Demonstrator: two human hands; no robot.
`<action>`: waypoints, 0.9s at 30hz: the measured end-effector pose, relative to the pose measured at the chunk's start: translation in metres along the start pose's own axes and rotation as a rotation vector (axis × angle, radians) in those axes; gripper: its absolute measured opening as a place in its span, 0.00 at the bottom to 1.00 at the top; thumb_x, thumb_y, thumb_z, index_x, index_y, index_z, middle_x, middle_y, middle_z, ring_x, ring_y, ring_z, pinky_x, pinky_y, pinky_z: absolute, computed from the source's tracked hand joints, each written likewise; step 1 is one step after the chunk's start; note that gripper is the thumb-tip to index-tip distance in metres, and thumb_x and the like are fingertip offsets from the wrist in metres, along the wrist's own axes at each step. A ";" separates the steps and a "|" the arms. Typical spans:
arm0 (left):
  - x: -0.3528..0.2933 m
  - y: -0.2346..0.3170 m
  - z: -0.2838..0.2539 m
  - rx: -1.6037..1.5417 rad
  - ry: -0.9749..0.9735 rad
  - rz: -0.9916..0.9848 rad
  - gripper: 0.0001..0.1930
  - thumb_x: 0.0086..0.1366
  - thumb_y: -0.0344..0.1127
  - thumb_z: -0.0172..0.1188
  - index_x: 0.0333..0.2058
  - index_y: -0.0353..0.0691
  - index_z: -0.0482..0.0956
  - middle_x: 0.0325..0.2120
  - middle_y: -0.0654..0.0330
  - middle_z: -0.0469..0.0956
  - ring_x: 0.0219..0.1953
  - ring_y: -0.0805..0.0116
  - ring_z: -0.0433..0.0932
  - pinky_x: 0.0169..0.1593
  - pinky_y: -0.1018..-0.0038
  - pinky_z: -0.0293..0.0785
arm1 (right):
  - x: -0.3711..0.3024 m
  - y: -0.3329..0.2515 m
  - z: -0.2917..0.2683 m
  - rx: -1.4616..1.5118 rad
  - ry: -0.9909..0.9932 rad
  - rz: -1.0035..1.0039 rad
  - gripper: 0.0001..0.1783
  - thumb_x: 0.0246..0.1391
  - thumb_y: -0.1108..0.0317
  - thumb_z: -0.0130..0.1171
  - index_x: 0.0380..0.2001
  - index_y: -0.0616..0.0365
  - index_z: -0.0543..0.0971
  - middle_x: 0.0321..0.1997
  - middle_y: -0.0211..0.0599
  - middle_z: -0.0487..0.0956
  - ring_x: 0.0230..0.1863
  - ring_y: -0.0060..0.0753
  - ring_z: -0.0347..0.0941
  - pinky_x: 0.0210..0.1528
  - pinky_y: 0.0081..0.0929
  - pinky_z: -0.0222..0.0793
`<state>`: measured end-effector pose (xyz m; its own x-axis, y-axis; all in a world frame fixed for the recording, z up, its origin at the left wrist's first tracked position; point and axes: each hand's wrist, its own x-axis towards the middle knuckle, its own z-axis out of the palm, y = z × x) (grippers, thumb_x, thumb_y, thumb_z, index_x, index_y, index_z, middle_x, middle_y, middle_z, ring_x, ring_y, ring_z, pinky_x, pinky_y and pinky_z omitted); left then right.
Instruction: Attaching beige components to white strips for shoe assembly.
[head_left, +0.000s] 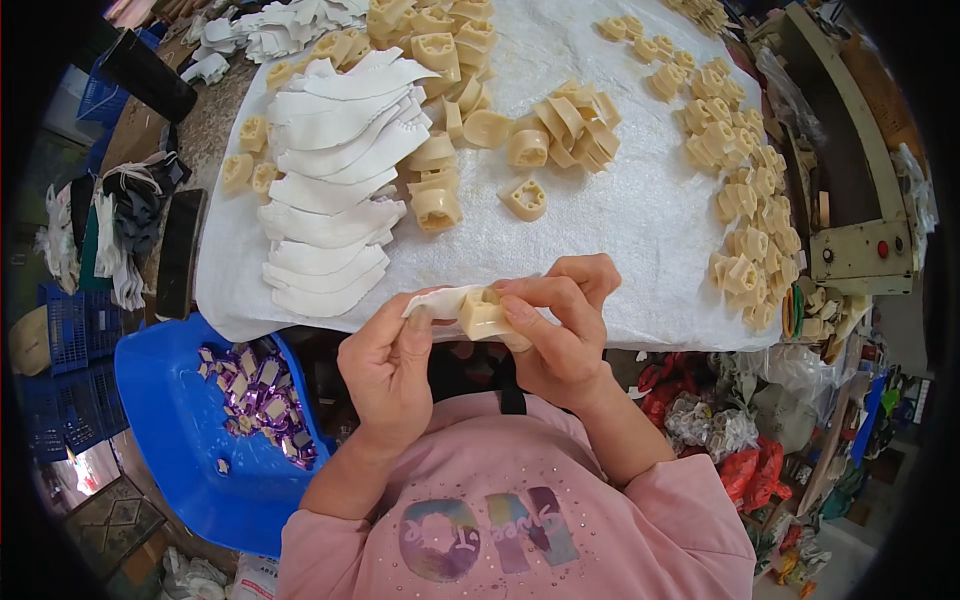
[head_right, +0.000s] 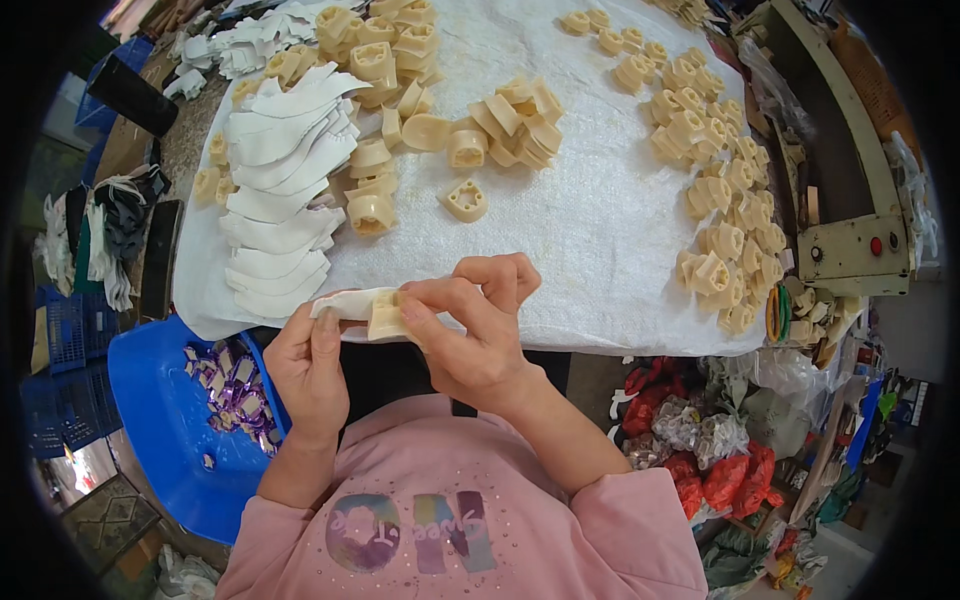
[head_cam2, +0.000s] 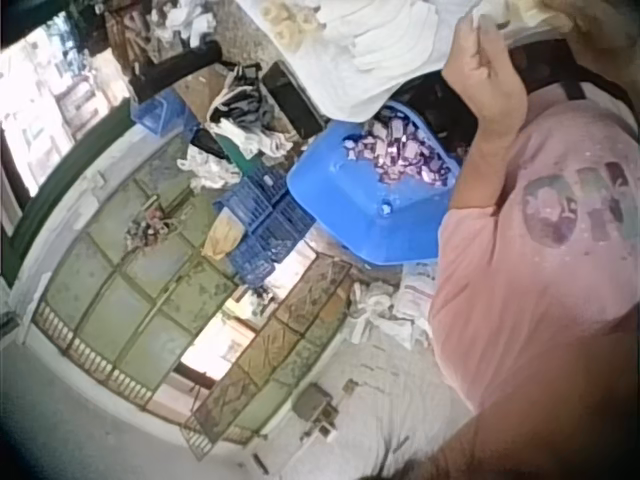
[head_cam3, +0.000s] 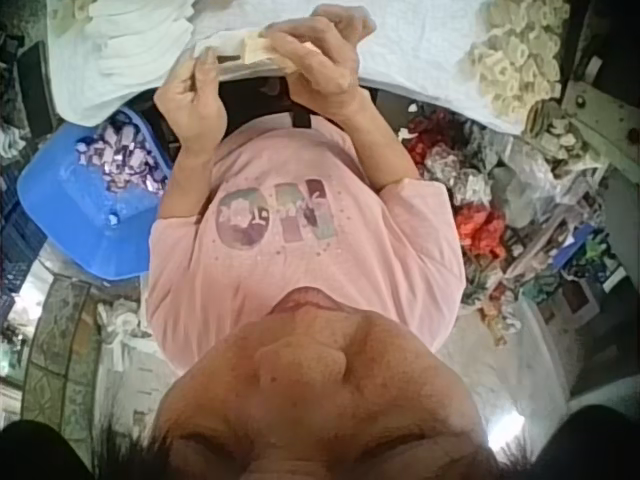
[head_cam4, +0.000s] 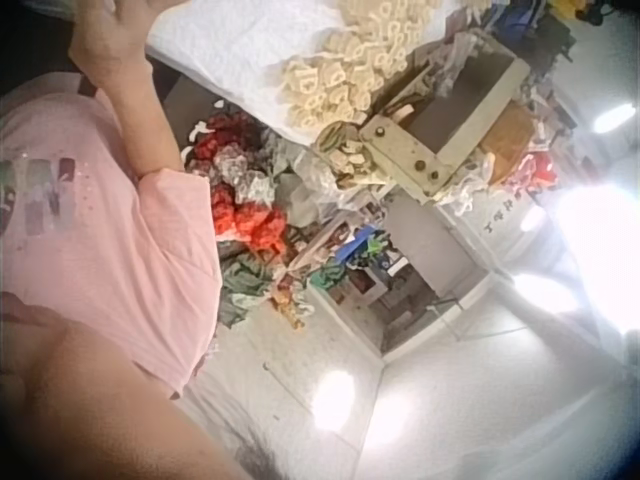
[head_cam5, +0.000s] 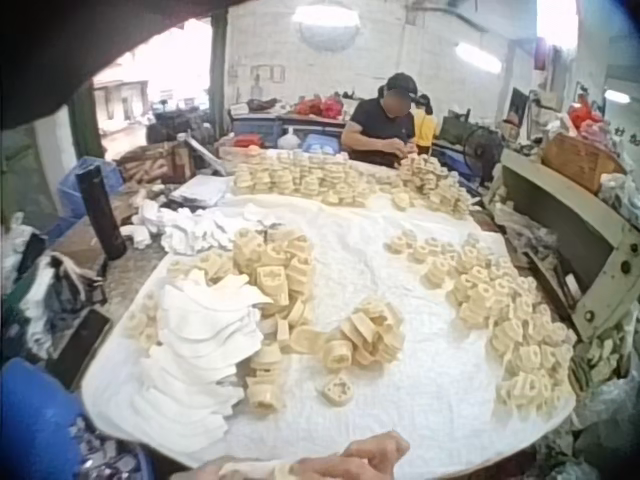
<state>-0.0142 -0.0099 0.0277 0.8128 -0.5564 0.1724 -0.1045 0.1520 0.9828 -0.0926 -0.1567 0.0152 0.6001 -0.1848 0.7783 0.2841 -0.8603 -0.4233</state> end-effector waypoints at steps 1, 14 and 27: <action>0.001 0.004 0.000 0.079 -0.015 -0.004 0.14 0.69 0.32 0.46 0.42 0.27 0.75 0.33 0.57 0.78 0.28 0.76 0.75 0.32 0.80 0.72 | 0.004 -0.004 -0.004 -0.069 -0.082 0.014 0.21 0.29 0.77 0.61 0.35 0.52 0.75 0.35 0.28 0.76 0.34 0.34 0.65 0.42 0.40 0.47; -0.002 -0.013 0.013 0.586 -0.029 0.419 0.10 0.57 0.20 0.56 0.39 0.24 0.76 0.31 0.48 0.77 0.29 0.54 0.76 0.33 0.70 0.73 | 0.011 -0.009 -0.011 -0.167 -0.420 0.120 0.15 0.28 0.78 0.57 0.27 0.55 0.72 0.28 0.31 0.66 0.34 0.36 0.62 0.41 0.41 0.46; 0.006 -0.024 0.002 0.339 -0.065 0.440 0.05 0.57 0.26 0.60 0.33 0.35 0.80 0.24 0.59 0.73 0.22 0.66 0.66 0.26 0.75 0.64 | 0.004 0.003 -0.012 0.362 -0.309 0.235 0.18 0.30 0.84 0.55 0.29 0.56 0.72 0.28 0.32 0.66 0.33 0.35 0.61 0.41 0.33 0.47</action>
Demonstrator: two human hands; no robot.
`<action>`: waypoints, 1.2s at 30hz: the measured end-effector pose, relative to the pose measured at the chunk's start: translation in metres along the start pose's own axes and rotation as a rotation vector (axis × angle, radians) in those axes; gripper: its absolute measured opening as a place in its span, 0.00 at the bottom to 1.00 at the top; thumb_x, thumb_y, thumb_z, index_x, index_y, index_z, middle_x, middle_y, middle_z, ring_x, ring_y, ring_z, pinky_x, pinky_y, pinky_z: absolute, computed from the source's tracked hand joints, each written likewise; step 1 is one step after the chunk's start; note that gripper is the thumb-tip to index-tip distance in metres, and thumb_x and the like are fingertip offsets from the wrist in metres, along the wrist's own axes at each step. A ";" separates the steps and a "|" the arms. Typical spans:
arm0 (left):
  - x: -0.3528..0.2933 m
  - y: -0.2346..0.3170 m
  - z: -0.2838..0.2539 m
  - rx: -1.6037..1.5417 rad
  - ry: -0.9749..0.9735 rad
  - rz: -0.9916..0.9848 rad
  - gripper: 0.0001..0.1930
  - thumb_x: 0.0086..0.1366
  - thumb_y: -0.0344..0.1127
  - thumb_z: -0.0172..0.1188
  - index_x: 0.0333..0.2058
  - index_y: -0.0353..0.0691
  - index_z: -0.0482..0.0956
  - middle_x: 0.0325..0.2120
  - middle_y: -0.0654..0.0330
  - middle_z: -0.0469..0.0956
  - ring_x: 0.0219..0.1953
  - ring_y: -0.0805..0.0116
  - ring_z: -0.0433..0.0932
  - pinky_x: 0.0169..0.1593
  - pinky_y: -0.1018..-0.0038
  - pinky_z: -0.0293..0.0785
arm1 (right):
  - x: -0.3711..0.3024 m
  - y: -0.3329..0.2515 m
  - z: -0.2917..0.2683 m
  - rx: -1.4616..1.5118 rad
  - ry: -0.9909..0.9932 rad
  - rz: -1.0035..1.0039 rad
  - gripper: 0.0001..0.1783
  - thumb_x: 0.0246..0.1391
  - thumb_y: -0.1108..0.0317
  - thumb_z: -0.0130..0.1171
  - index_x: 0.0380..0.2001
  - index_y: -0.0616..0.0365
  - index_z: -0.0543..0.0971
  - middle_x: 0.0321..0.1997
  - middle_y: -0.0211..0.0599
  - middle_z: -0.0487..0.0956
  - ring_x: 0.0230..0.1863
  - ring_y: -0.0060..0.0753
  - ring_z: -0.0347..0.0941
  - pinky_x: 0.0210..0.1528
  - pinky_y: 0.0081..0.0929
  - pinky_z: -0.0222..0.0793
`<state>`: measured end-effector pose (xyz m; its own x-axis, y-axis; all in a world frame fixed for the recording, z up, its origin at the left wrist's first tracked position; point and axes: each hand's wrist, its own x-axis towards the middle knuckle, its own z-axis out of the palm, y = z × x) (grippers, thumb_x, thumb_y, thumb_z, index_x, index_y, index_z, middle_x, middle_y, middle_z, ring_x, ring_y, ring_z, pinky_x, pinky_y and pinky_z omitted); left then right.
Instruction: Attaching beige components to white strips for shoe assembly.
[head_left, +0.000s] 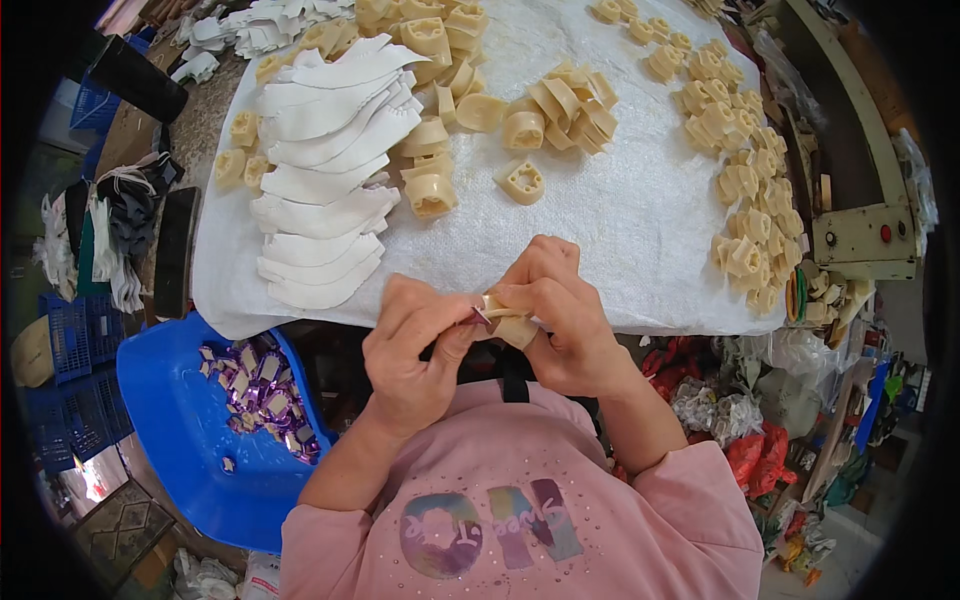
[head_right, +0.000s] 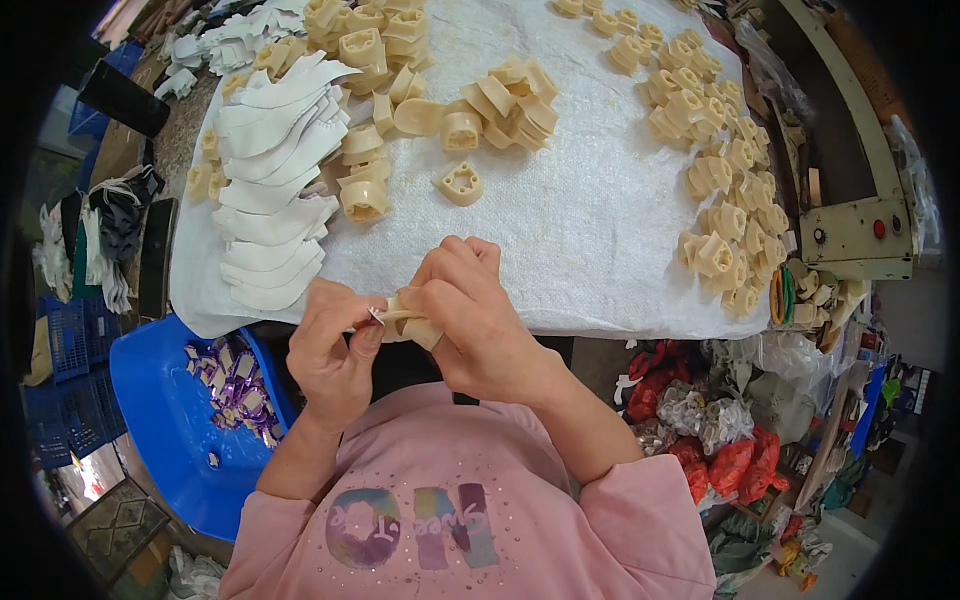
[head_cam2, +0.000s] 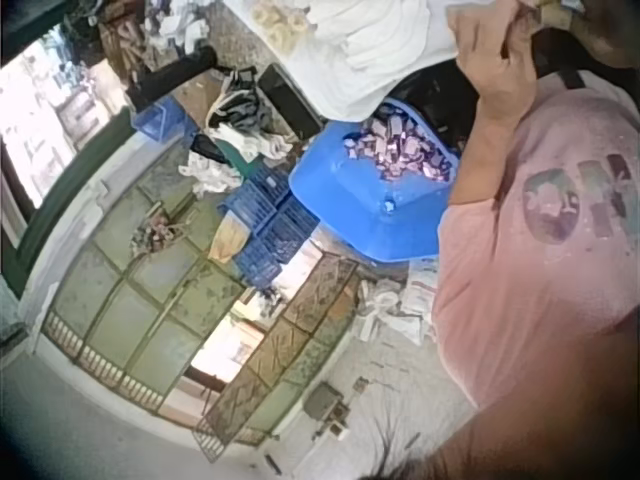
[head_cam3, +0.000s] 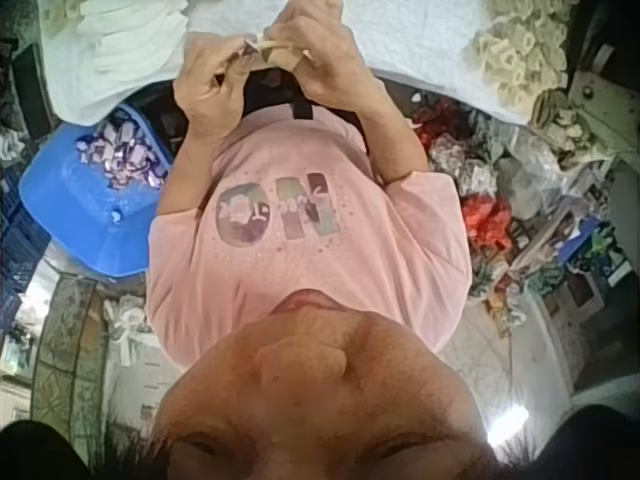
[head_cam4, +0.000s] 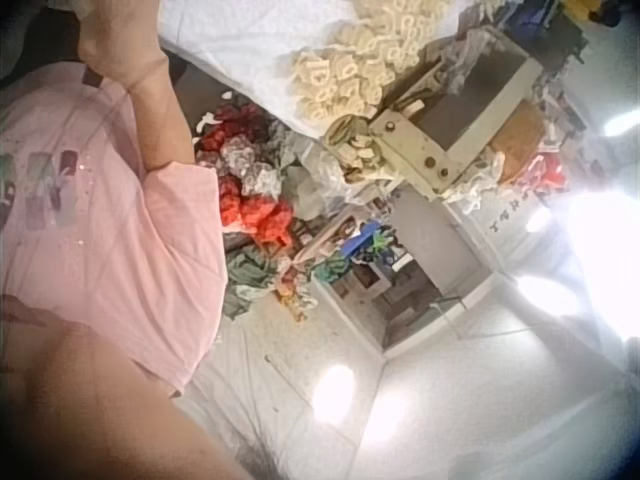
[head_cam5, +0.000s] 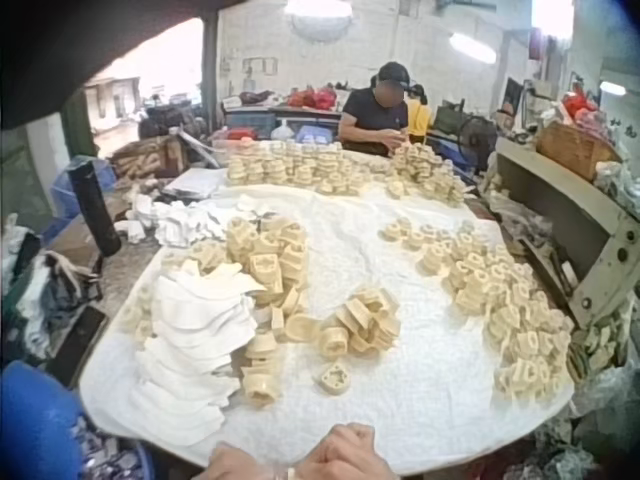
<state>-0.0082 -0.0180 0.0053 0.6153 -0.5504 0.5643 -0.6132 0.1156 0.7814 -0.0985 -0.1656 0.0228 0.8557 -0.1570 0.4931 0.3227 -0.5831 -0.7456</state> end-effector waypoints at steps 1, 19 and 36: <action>-0.001 0.000 0.002 -0.019 -0.007 0.014 0.04 0.57 0.27 0.61 0.31 0.34 0.79 0.22 0.58 0.71 0.20 0.65 0.64 0.24 0.74 0.61 | 0.000 -0.001 0.000 -0.033 -0.044 0.009 0.18 0.29 0.85 0.54 0.29 0.56 0.71 0.28 0.33 0.66 0.33 0.36 0.61 0.41 0.34 0.47; 0.004 -0.004 -0.019 0.103 -0.002 0.063 0.12 0.45 0.17 0.64 0.28 0.38 0.77 0.22 0.62 0.67 0.28 0.66 0.65 0.32 0.75 0.63 | 0.006 -0.020 0.001 -0.225 0.038 -0.029 0.18 0.35 0.76 0.64 0.35 0.55 0.75 0.37 0.33 0.74 0.39 0.38 0.66 0.46 0.36 0.55; 0.000 0.012 0.001 0.046 -0.129 0.234 0.12 0.40 0.17 0.62 0.28 0.31 0.74 0.30 0.52 0.73 0.32 0.58 0.76 0.33 0.71 0.73 | -0.041 -0.020 0.015 1.095 0.359 0.647 0.13 0.63 0.70 0.42 0.44 0.67 0.69 0.47 0.48 0.74 0.49 0.34 0.72 0.53 0.31 0.69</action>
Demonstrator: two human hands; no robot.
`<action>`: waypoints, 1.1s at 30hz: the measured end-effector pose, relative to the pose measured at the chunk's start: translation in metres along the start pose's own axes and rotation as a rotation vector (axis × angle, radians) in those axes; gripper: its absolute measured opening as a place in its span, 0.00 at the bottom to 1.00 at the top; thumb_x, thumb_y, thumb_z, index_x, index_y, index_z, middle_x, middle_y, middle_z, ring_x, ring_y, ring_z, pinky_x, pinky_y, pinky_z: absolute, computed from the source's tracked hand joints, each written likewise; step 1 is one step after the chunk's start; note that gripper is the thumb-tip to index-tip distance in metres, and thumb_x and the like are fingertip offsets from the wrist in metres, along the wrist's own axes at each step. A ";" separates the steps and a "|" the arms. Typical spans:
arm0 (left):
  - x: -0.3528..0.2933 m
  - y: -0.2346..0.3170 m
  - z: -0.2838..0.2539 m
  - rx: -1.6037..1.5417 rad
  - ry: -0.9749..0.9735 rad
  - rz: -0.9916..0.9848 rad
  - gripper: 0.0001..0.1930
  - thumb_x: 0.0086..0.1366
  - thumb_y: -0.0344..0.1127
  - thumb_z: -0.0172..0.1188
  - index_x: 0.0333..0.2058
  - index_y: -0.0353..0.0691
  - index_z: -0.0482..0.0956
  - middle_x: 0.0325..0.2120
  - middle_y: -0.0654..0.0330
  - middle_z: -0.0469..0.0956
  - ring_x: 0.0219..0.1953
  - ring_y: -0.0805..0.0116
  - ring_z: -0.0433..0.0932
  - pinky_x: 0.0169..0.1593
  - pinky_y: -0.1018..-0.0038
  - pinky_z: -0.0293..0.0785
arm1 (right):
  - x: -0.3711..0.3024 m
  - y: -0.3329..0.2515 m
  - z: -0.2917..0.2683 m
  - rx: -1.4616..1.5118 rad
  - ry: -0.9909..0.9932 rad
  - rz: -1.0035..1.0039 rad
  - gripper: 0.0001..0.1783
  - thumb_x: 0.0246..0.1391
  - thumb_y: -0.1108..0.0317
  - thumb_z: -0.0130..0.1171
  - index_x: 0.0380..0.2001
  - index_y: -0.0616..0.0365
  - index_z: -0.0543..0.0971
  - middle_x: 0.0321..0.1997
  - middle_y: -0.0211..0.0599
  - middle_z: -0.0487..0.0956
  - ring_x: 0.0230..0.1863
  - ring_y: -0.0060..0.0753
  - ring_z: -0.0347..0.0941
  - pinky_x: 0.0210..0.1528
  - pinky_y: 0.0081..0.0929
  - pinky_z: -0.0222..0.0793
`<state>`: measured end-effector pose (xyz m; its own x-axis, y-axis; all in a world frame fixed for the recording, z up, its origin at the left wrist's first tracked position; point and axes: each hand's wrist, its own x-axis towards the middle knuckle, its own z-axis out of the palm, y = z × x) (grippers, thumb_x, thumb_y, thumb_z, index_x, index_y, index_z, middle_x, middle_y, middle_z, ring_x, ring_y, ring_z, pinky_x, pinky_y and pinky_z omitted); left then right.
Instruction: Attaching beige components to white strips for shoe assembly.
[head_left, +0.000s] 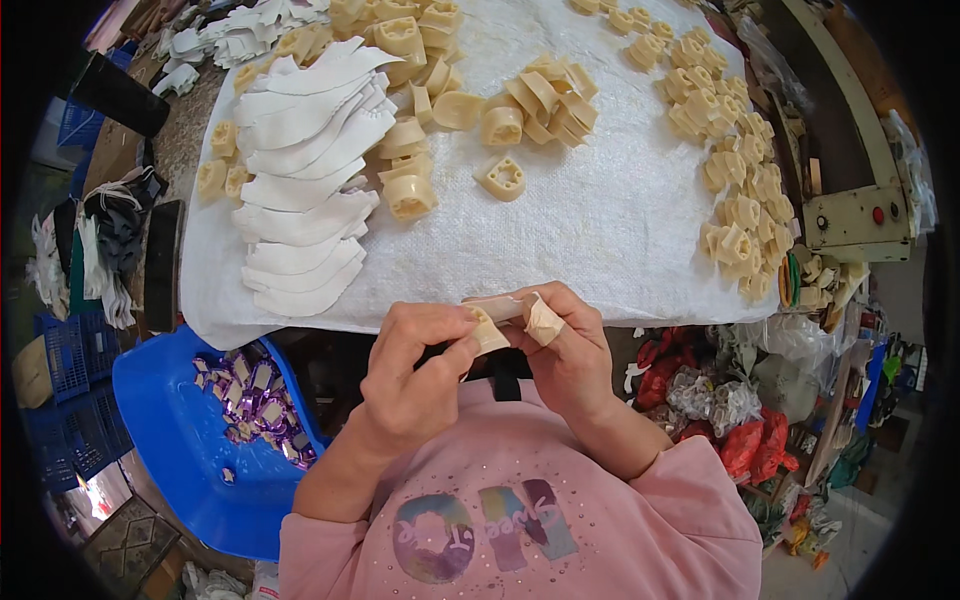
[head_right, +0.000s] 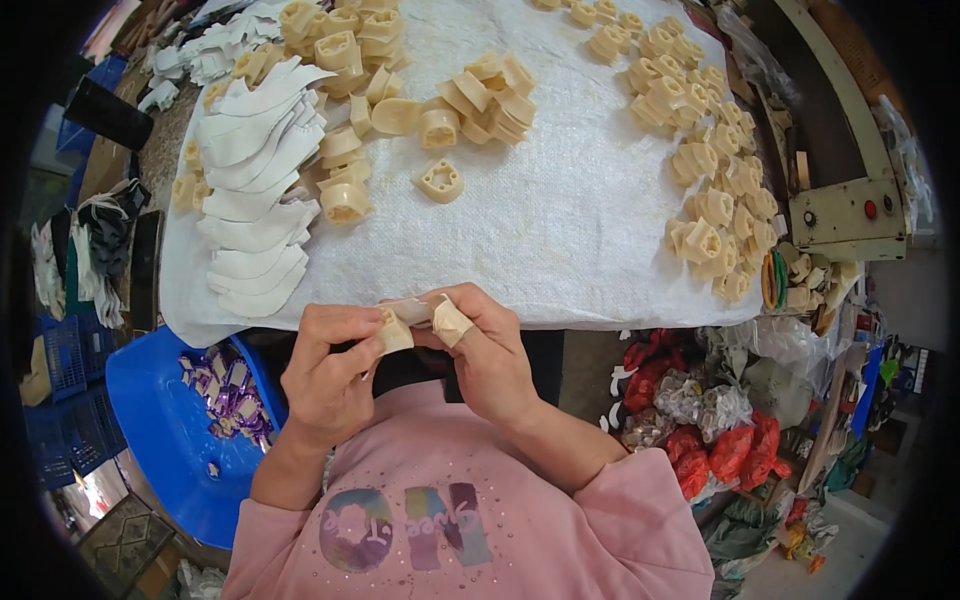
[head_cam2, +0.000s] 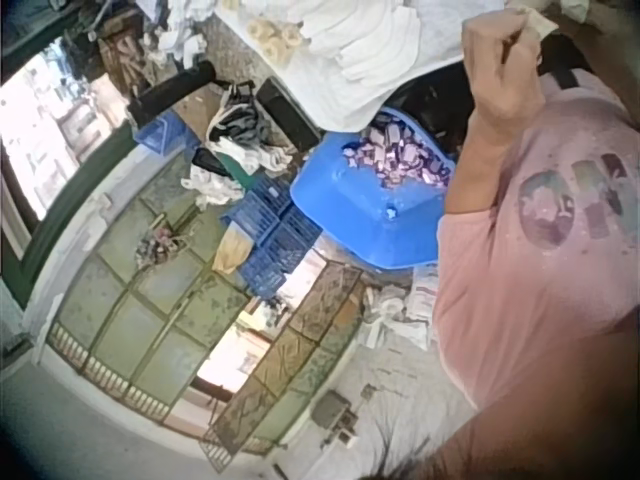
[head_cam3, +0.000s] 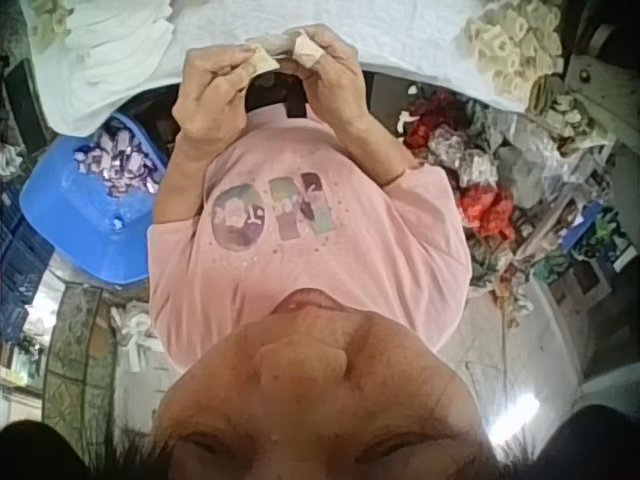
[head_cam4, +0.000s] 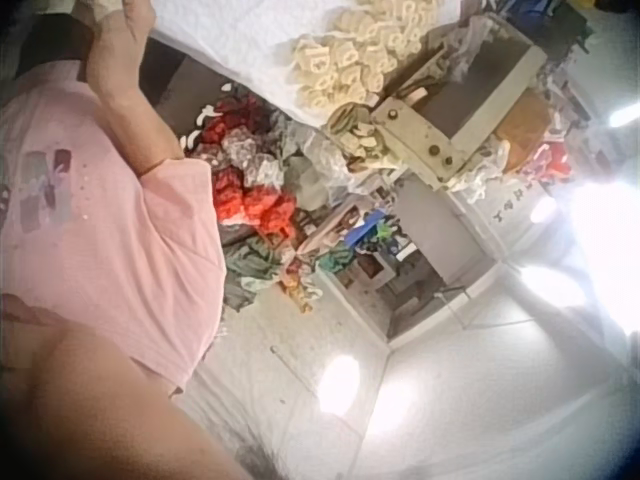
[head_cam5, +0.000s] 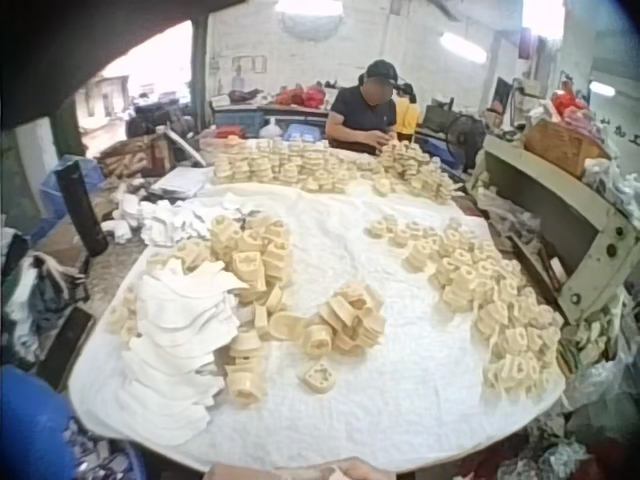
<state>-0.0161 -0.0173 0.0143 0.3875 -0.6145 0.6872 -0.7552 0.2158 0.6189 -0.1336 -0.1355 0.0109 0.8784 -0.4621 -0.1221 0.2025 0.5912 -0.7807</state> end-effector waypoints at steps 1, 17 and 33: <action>0.001 0.000 0.001 0.001 -0.002 -0.001 0.12 0.40 0.17 0.62 0.28 0.31 0.74 0.30 0.52 0.73 0.32 0.58 0.76 0.33 0.71 0.73 | 0.000 -0.001 0.001 -0.026 -0.002 0.013 0.13 0.63 0.71 0.41 0.45 0.68 0.70 0.49 0.49 0.74 0.50 0.35 0.72 0.53 0.31 0.69; -0.001 -0.004 0.003 0.018 -0.033 -0.173 0.10 0.45 0.16 0.60 0.26 0.34 0.71 0.31 0.53 0.74 0.30 0.59 0.75 0.32 0.70 0.71 | 0.027 -0.016 -0.016 -0.582 -0.164 -0.007 0.14 0.59 0.67 0.49 0.43 0.66 0.74 0.39 0.39 0.78 0.42 0.26 0.74 0.45 0.24 0.69; -0.008 -0.009 0.006 -0.197 -0.053 -0.336 0.08 0.54 0.18 0.60 0.28 0.34 0.70 0.34 0.50 0.75 0.32 0.66 0.75 0.36 0.76 0.74 | 0.049 -0.010 -0.026 -0.368 -0.246 0.253 0.29 0.49 0.68 0.64 0.54 0.62 0.68 0.41 0.42 0.77 0.42 0.28 0.75 0.47 0.26 0.71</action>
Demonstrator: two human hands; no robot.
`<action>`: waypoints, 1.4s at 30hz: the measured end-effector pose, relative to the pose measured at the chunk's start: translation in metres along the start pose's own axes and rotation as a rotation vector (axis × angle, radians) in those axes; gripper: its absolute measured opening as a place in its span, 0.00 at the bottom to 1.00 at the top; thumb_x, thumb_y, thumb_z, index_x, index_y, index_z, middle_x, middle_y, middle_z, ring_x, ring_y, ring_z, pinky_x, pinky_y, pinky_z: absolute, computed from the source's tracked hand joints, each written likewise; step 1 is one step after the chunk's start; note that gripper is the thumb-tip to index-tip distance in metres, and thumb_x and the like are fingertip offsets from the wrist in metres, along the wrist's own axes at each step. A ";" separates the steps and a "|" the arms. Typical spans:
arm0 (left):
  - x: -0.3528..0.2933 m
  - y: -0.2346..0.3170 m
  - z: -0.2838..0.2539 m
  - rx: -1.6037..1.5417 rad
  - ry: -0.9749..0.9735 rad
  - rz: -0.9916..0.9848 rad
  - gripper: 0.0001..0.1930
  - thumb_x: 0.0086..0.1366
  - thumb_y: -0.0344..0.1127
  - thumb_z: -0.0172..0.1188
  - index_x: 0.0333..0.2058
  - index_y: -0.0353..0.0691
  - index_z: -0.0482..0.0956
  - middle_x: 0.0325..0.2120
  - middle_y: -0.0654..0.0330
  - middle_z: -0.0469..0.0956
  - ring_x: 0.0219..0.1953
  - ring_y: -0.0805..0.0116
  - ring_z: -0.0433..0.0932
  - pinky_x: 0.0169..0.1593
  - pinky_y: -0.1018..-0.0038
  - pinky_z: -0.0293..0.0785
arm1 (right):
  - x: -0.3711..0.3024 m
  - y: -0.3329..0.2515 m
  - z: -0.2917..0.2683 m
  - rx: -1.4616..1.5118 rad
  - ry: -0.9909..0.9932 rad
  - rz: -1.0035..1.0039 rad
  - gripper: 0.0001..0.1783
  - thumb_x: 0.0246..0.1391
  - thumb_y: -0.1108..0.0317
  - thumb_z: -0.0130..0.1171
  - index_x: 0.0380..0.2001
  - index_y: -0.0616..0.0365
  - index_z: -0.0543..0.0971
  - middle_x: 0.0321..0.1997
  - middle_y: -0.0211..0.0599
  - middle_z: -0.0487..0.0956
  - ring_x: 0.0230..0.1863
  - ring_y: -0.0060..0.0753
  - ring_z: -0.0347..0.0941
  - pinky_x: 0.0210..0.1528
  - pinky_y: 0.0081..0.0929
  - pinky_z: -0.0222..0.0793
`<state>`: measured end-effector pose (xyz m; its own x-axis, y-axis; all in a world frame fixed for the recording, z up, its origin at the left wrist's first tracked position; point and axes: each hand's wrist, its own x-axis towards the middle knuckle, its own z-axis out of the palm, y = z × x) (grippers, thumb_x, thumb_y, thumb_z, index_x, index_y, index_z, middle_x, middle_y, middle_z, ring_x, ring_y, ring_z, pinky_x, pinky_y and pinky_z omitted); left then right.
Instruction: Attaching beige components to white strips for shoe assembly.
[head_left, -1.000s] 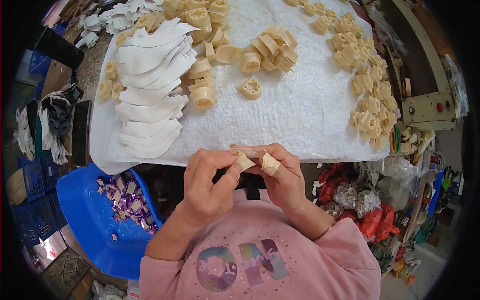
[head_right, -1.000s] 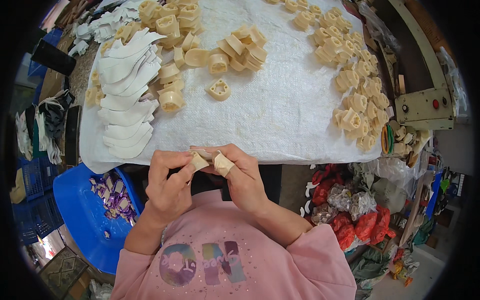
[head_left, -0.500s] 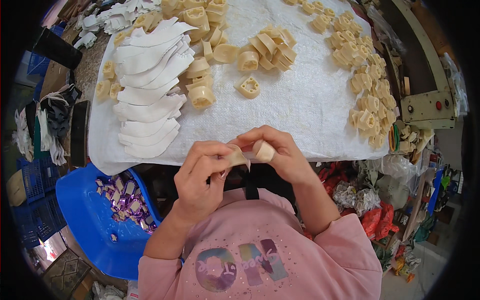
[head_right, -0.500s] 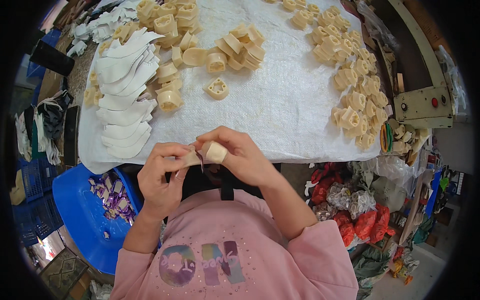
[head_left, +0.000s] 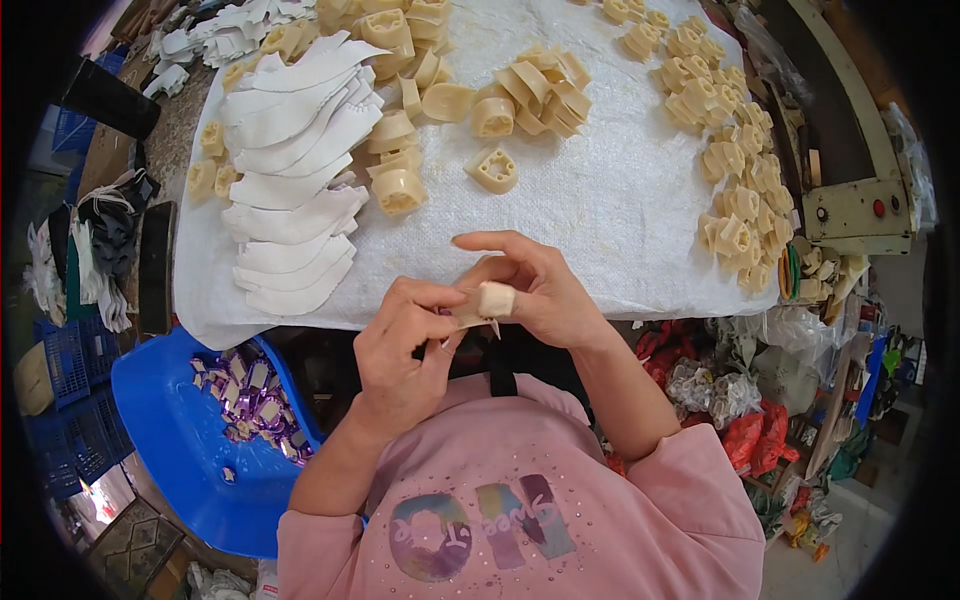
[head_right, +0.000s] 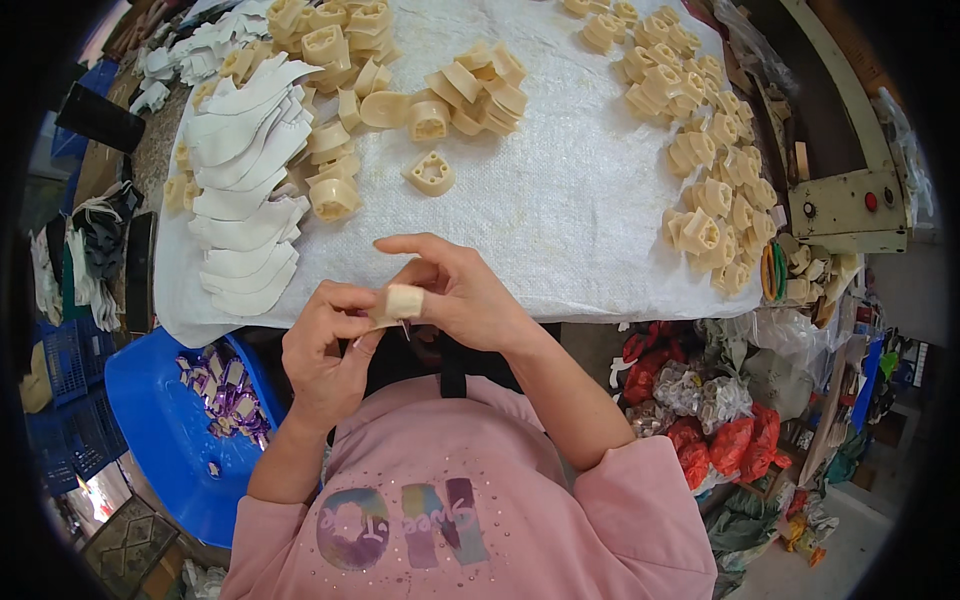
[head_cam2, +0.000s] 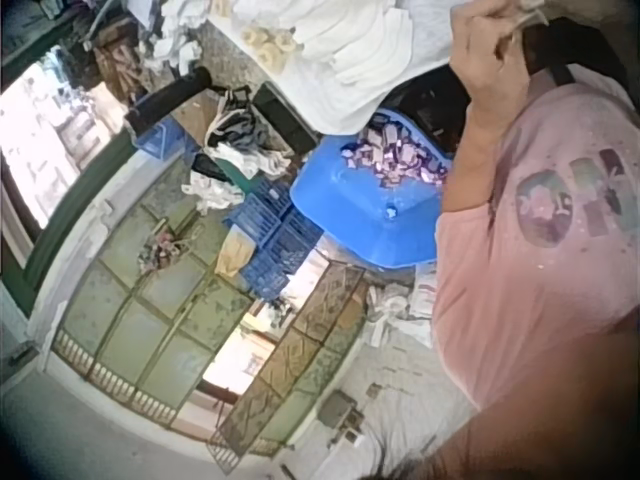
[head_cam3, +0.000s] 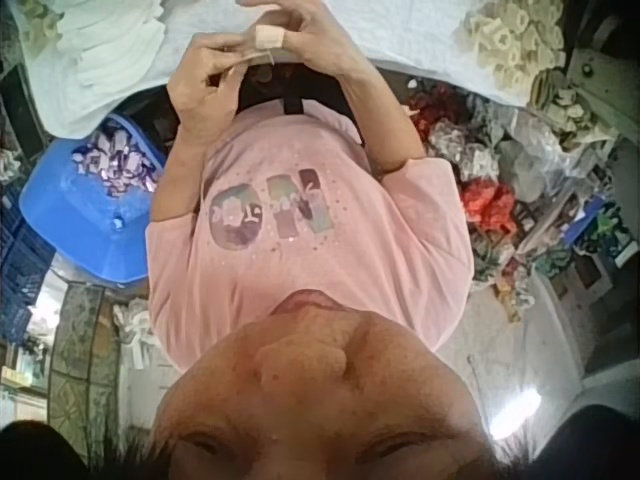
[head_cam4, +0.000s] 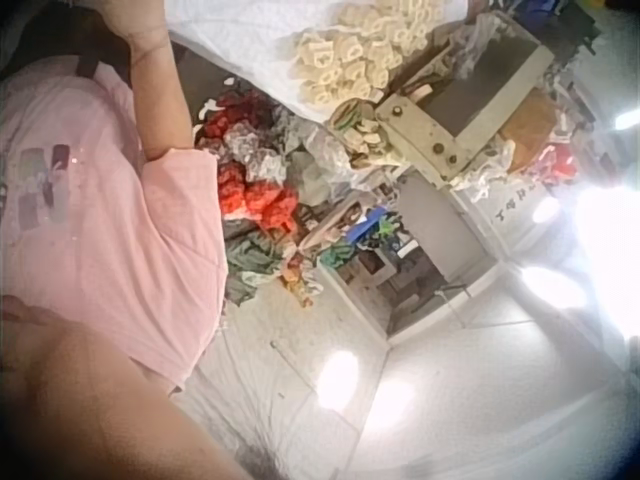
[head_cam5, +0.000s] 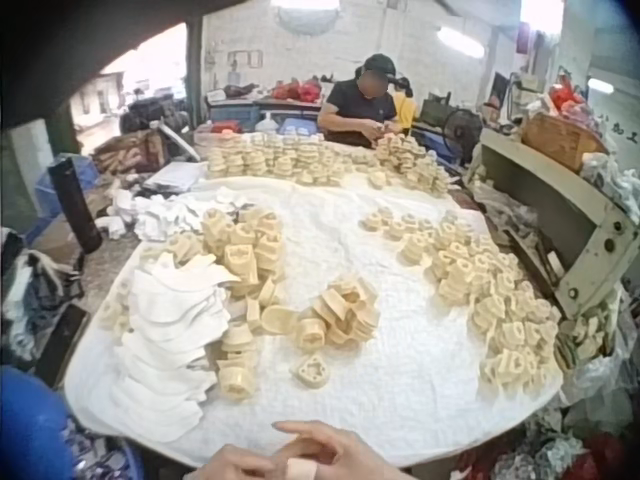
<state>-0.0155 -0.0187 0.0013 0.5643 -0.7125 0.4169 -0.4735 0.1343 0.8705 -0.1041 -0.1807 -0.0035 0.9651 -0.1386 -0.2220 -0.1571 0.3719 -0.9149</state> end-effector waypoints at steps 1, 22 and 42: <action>-0.002 -0.002 0.001 0.003 0.003 0.000 0.08 0.54 0.18 0.60 0.28 0.34 0.70 0.34 0.50 0.75 0.32 0.66 0.75 0.36 0.76 0.74 | -0.001 0.002 0.000 0.025 0.037 -0.007 0.28 0.51 0.66 0.62 0.55 0.62 0.67 0.42 0.43 0.77 0.42 0.29 0.75 0.47 0.27 0.71; 0.004 0.013 0.015 -0.451 0.173 -0.453 0.06 0.58 0.28 0.62 0.31 0.31 0.75 0.38 0.52 0.76 0.40 0.70 0.75 0.43 0.76 0.73 | 0.000 -0.006 0.019 -0.913 0.281 -0.790 0.07 0.43 0.74 0.55 0.28 0.58 0.70 0.34 0.37 0.70 0.41 0.43 0.62 0.45 0.34 0.58; 0.003 -0.002 -0.001 -0.291 0.007 -0.215 0.28 0.63 0.47 0.52 0.57 0.36 0.65 0.46 0.53 0.67 0.40 0.66 0.69 0.45 0.72 0.65 | -0.005 -0.012 -0.001 -0.488 0.115 -0.652 0.29 0.40 0.75 0.66 0.50 0.58 0.71 0.41 0.35 0.79 0.40 0.30 0.74 0.42 0.27 0.70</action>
<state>-0.0122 -0.0203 0.0008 0.6354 -0.7411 0.2168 -0.1312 0.1731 0.9761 -0.1074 -0.1851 0.0084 0.8707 -0.2914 0.3963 0.3292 -0.2535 -0.9096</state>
